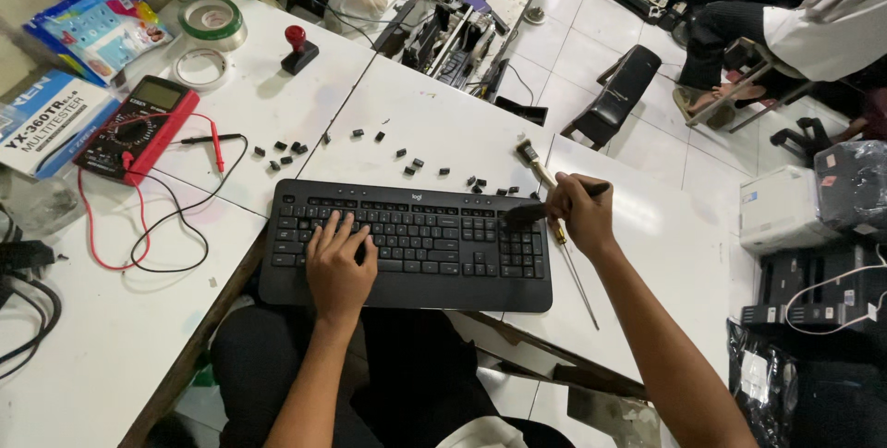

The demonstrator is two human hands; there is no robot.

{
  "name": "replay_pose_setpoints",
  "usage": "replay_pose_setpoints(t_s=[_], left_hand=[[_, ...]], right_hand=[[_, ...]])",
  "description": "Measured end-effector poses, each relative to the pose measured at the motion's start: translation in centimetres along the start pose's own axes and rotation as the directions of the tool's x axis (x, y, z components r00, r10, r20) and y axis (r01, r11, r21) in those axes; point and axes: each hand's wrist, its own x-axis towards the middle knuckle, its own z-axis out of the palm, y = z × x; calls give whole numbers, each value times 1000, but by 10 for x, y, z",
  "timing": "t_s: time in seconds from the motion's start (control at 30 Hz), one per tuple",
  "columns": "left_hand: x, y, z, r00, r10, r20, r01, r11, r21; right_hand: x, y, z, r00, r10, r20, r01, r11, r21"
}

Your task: The person uses a screwdriver to pry off keycaps from a black keyboard and places them on the table. They then use a brush to clean the exposed switches and the surrounding area. Finally, the person picks up the keycaps and presses them back onto the keyboard to reassemble it.

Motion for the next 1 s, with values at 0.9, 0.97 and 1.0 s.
replay_pose_setpoints(t_s=[0.9, 0.97, 1.0], left_hand=[[-3, 0, 11, 998, -37, -58, 34, 998, -48], [0, -2, 5, 993, -82, -90, 71, 990, -121], [3, -2, 3, 986, -118, -117, 94, 976, -199]], right_hand=[[-13, 33, 155, 948, 22, 318, 196, 747, -635], [-20, 22, 192, 931, 36, 363, 196, 789, -582], [-22, 16, 210, 917, 43, 396, 190, 827, -530]])
